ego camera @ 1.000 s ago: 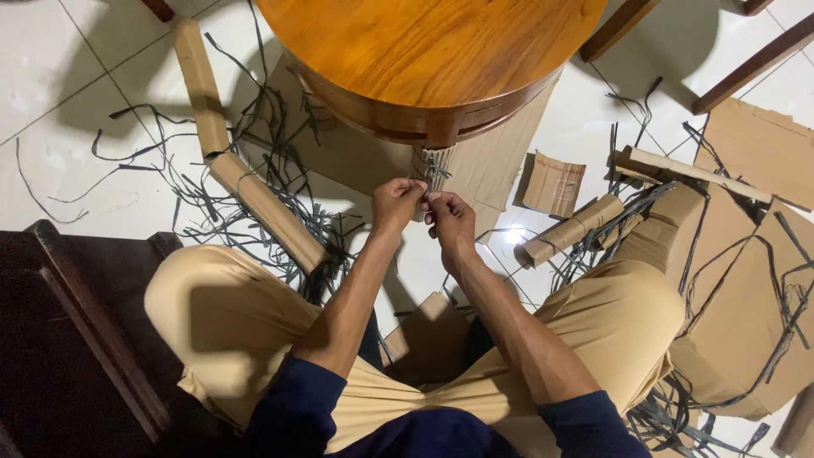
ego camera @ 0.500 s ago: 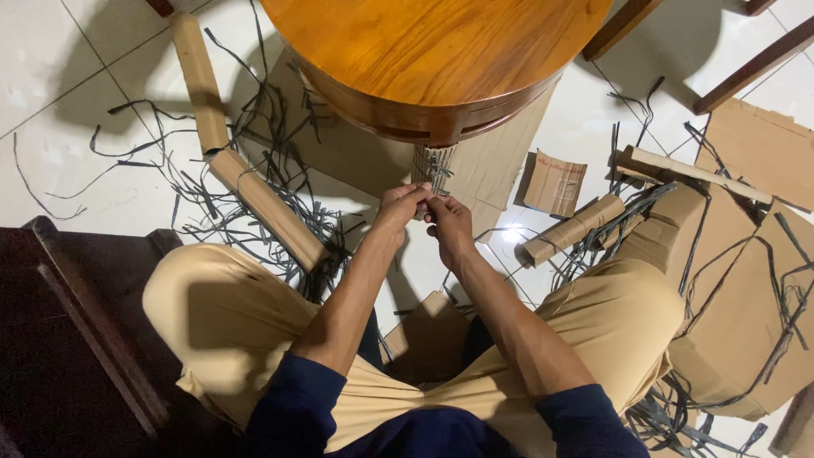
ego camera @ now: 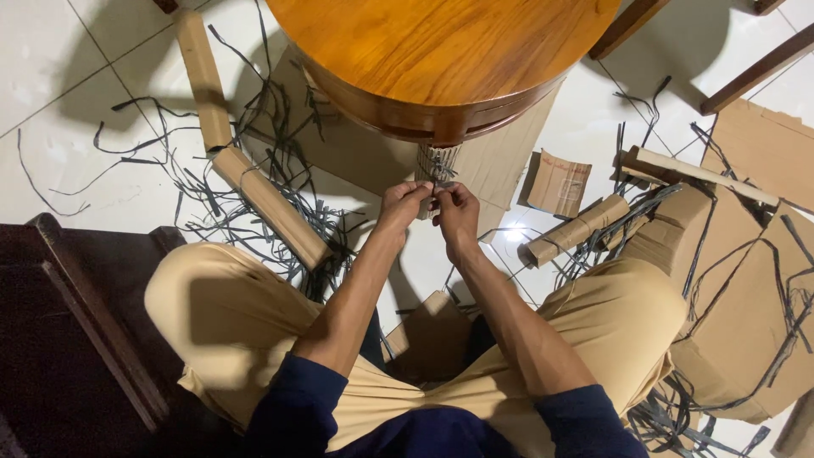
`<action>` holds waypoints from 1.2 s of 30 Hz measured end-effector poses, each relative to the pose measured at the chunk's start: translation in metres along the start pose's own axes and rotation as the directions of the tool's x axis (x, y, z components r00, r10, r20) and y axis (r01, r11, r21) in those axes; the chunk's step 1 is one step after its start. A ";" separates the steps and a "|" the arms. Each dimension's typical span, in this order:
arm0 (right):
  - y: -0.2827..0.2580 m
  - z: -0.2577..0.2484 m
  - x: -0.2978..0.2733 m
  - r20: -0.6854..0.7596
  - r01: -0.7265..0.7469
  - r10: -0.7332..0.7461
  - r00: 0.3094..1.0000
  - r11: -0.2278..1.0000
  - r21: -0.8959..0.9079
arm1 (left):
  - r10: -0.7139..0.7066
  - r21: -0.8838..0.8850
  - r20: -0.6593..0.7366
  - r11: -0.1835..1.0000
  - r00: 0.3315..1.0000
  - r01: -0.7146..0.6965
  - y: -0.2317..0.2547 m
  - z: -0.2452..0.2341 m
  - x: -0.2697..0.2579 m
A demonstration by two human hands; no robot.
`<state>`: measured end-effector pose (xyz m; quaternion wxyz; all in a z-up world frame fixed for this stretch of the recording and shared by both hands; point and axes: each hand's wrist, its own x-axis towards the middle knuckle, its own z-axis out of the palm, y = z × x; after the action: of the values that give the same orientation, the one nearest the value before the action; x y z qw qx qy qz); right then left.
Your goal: Wrapping a wooden table leg with thin black strips for protection or decoration while sitting on the floor.
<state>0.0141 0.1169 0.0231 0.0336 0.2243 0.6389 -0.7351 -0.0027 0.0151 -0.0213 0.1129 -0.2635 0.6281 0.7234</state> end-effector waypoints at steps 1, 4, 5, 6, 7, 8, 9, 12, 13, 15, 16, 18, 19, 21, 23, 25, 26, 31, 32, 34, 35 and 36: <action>-0.002 0.000 -0.002 -0.001 -0.001 0.001 1.000 1.000 -0.001 | -0.002 0.000 0.001 1.000 1.000 0.002 -0.001 0.000 0.000; -0.007 0.000 -0.006 0.005 0.028 -0.028 1.000 0.999 -0.024 | 0.038 0.033 -0.039 0.999 0.999 -0.037 -0.008 0.000 0.005; -0.007 -0.001 -0.008 0.001 0.050 -0.050 0.999 0.998 -0.029 | 0.064 0.037 -0.048 0.997 0.997 -0.062 -0.014 0.001 0.009; -0.008 -0.001 -0.009 -0.003 0.073 -0.073 0.997 0.997 -0.033 | 0.089 0.042 -0.057 0.995 0.994 -0.087 -0.020 0.001 0.014; -0.008 -0.001 -0.009 -0.002 0.074 -0.074 0.997 0.997 -0.033 | 0.090 0.041 -0.057 0.995 0.994 -0.088 -0.013 0.000 0.005; -0.009 0.000 -0.009 -0.005 0.077 -0.078 0.997 0.997 -0.027 | 0.147 0.076 -0.068 0.987 0.987 -0.142 -0.007 -0.001 -0.003; -0.009 0.001 -0.010 -0.009 0.078 -0.079 0.997 0.997 -0.021 | 0.202 0.112 -0.076 0.975 0.976 -0.193 -0.002 -0.002 -0.012; 0.001 -0.002 -0.003 0.006 0.078 -0.078 0.997 0.997 0.001 | 0.405 0.180 -0.018 0.901 0.914 -0.395 0.016 -0.002 -0.024; 0.000 -0.003 -0.002 0.006 0.077 -0.077 0.997 0.997 0.001 | 0.405 0.180 -0.019 0.901 0.914 -0.395 0.022 -0.003 -0.028; -0.001 -0.003 -0.002 0.023 0.084 -0.084 0.996 0.996 -0.008 | 0.623 0.428 0.029 0.699 0.782 -0.572 0.033 -0.006 -0.037; -0.002 -0.003 -0.001 0.023 0.085 -0.085 0.996 0.996 -0.008 | 0.624 0.428 0.028 0.699 0.781 -0.573 0.039 -0.006 -0.045; -0.004 -0.004 -0.002 0.040 0.093 -0.093 0.995 0.995 -0.017 | 0.715 0.479 0.066 0.589 0.696 -0.650 0.052 -0.005 -0.062; -0.003 -0.005 -0.001 0.040 0.093 -0.092 0.995 0.996 -0.017 | 0.714 0.479 0.066 0.590 0.697 -0.650 0.050 -0.007 -0.060; -0.001 -0.006 0.002 0.046 0.100 -0.099 0.994 0.994 -0.036 | 0.728 0.500 0.132 0.537 0.673 -0.679 0.048 -0.011 -0.055; -0.001 -0.006 0.003 0.043 0.099 -0.097 0.994 0.994 -0.043 | 0.717 0.493 0.123 0.556 0.686 -0.669 0.046 -0.009 -0.053; -0.001 -0.005 0.004 0.040 0.099 -0.097 0.995 0.994 -0.050 | 0.706 0.486 0.114 0.574 0.699 -0.659 0.042 -0.007 -0.050; -0.002 -0.005 0.004 0.023 0.107 -0.106 0.994 0.993 -0.050 | 0.699 0.480 0.089 0.594 0.710 -0.646 0.039 -0.006 -0.048; -0.006 -0.013 0.011 -0.051 0.115 -0.117 0.992 0.993 -0.041 | 0.671 0.480 -0.013 0.655 0.741 -0.584 0.035 -0.006 -0.038; -0.004 -0.013 0.012 -0.056 0.115 -0.118 0.991 0.992 -0.041 | 0.673 0.483 -0.020 0.654 0.739 -0.582 0.034 -0.005 -0.036; -0.006 -0.011 0.013 -0.060 0.116 -0.119 0.991 0.992 -0.040 | 0.676 0.487 -0.028 0.653 0.737 -0.580 0.036 -0.004 -0.035; -0.007 -0.011 0.012 -0.060 0.079 -0.082 0.995 0.996 -0.039 | 0.642 0.460 -0.035 0.691 0.766 -0.558 0.038 -0.003 -0.037; -0.008 -0.010 0.011 -0.061 0.042 -0.045 0.997 0.998 -0.038 | 0.606 0.432 -0.040 0.727 0.794 -0.533 0.040 -0.003 -0.039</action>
<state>0.0042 0.1310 0.0259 0.0021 0.2321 0.6580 -0.7164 0.0107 0.0110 0.0325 -0.1211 -0.0921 0.8194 0.5526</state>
